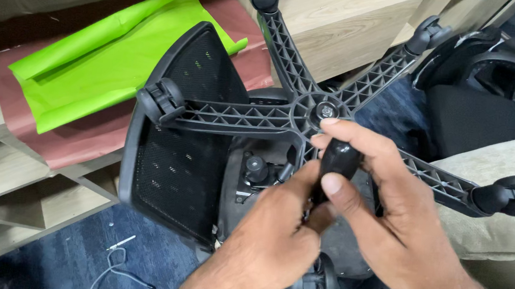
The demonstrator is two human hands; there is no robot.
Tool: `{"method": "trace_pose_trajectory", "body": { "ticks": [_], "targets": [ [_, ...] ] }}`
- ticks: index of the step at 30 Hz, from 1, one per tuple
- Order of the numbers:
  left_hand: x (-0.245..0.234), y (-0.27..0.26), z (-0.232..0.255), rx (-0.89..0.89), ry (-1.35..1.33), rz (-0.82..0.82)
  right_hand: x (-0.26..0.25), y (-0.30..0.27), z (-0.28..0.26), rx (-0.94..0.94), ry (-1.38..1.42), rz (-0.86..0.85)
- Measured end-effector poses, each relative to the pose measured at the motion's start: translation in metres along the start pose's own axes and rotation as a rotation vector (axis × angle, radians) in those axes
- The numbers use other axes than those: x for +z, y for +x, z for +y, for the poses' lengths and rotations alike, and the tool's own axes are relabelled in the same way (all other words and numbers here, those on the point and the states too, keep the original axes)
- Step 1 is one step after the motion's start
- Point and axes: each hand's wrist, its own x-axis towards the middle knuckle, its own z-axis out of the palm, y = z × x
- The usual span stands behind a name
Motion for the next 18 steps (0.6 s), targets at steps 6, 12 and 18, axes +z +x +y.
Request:
{"method": "trace_pose_trajectory", "body": {
  "ticks": [6,12,18],
  "targets": [
    [0.006,-0.001,-0.003,-0.136,0.077,0.190,0.001,-0.007,0.001,-0.154,-0.030,0.005],
    [0.032,-0.002,-0.006,0.259,0.234,0.365,-0.001,-0.016,0.000,-0.148,-0.117,0.032],
    [0.035,-0.014,0.003,0.164,-0.037,0.250,-0.010,-0.012,-0.008,-0.270,-0.113,-0.008]
  ]
}}
